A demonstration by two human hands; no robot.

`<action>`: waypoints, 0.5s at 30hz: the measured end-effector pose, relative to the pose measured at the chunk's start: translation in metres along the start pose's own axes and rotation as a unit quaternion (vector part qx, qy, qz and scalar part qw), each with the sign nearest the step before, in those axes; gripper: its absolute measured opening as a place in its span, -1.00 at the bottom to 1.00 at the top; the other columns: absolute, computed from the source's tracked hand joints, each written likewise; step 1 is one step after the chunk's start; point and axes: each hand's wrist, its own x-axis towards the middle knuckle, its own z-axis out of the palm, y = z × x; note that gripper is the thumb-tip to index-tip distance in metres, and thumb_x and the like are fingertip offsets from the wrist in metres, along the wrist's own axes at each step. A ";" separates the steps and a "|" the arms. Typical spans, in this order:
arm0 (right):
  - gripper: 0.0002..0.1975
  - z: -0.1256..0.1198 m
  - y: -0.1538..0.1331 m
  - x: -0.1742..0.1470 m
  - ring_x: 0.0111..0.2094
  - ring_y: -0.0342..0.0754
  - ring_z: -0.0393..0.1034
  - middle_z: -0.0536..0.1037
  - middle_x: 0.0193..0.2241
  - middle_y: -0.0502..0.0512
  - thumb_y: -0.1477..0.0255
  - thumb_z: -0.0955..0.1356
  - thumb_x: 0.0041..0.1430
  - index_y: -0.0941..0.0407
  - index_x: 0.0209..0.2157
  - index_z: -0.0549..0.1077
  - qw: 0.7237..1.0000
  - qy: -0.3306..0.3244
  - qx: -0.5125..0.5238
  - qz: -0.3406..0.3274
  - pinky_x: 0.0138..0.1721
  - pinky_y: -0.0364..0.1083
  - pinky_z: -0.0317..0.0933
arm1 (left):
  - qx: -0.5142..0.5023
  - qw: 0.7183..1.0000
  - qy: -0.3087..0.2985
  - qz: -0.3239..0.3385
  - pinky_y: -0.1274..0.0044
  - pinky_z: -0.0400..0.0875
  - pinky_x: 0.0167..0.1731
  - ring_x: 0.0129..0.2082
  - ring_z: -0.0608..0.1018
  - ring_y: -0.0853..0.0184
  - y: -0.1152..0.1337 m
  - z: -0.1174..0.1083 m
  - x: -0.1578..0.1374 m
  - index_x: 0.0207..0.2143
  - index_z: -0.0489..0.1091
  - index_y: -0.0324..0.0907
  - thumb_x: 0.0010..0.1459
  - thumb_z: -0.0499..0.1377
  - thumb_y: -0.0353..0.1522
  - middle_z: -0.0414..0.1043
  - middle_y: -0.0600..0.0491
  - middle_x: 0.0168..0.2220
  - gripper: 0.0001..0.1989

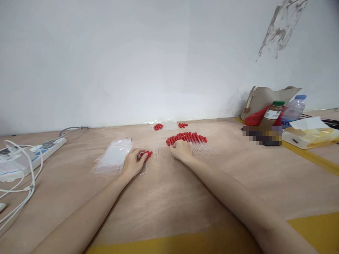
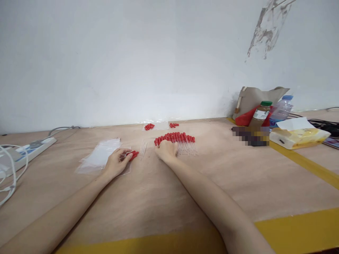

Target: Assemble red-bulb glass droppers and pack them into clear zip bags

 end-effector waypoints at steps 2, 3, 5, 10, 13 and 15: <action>-0.75 0.003 -0.001 0.001 -0.39 0.01 0.37 0.51 -0.51 0.14 0.32 0.23 -0.02 0.13 -0.57 0.46 1.000 -0.003 -0.018 0.006 -0.22 0.00 -0.04 | -0.013 1.000 -0.011 0.001 0.49 0.40 -0.32 -0.34 0.48 0.32 0.000 0.001 0.000 -0.28 0.40 -0.18 0.07 0.07 -0.25 0.39 0.01 -0.26 -0.76; -0.75 0.004 -0.001 0.001 -0.39 0.01 0.37 0.51 -0.50 0.15 0.32 0.23 -0.02 0.14 -0.55 0.46 1.000 -0.007 -0.026 0.005 -0.22 0.01 -0.05 | -0.018 1.000 -0.016 0.004 0.50 0.40 -0.32 -0.35 0.49 0.32 0.000 0.001 0.000 -0.29 0.41 -0.18 0.07 0.07 -0.25 0.40 0.01 -0.27 -0.77; -0.73 0.005 0.000 0.000 -0.39 0.01 0.37 0.51 -0.49 0.16 0.30 0.23 0.00 0.14 -0.53 0.47 0.999 -0.017 -0.037 -0.001 -0.21 0.01 -0.06 | -0.027 0.999 -0.024 0.012 0.50 0.41 -0.32 -0.35 0.49 0.32 0.001 0.002 0.000 -0.30 0.41 -0.17 0.07 0.07 -0.25 0.40 0.02 -0.30 -0.77; -0.65 0.006 0.002 -0.004 -0.38 0.02 0.36 0.51 -0.49 0.16 0.19 0.21 0.03 0.14 -0.56 0.44 0.999 -0.016 -0.039 -0.010 -0.20 0.03 -0.09 | -0.019 0.998 -0.039 0.038 0.50 0.40 -0.33 -0.36 0.48 0.32 0.005 0.002 0.000 -0.32 0.41 -0.17 0.08 0.07 -0.24 0.41 0.02 -0.33 -0.77; -0.64 0.005 -0.002 -0.005 -0.39 -0.01 0.36 0.51 -0.50 0.14 0.18 0.20 0.04 0.14 -0.53 0.43 0.998 0.016 -0.038 -0.042 -0.17 0.04 -0.12 | -0.010 0.998 -0.039 0.042 0.50 0.39 -0.34 -0.37 0.47 0.32 0.007 0.002 -0.001 -0.32 0.41 -0.16 0.08 0.07 -0.24 0.41 0.02 -0.33 -0.78; -0.69 0.006 -0.010 -0.004 -0.40 -0.03 0.35 0.51 -0.50 0.11 0.23 0.20 0.05 0.12 -0.50 0.43 0.997 0.024 -0.034 -0.068 -0.16 0.04 -0.13 | -0.006 0.998 -0.040 0.042 0.49 0.39 -0.34 -0.37 0.47 0.31 0.007 0.002 -0.001 -0.31 0.41 -0.17 0.08 0.06 -0.24 0.40 0.02 -0.33 -0.77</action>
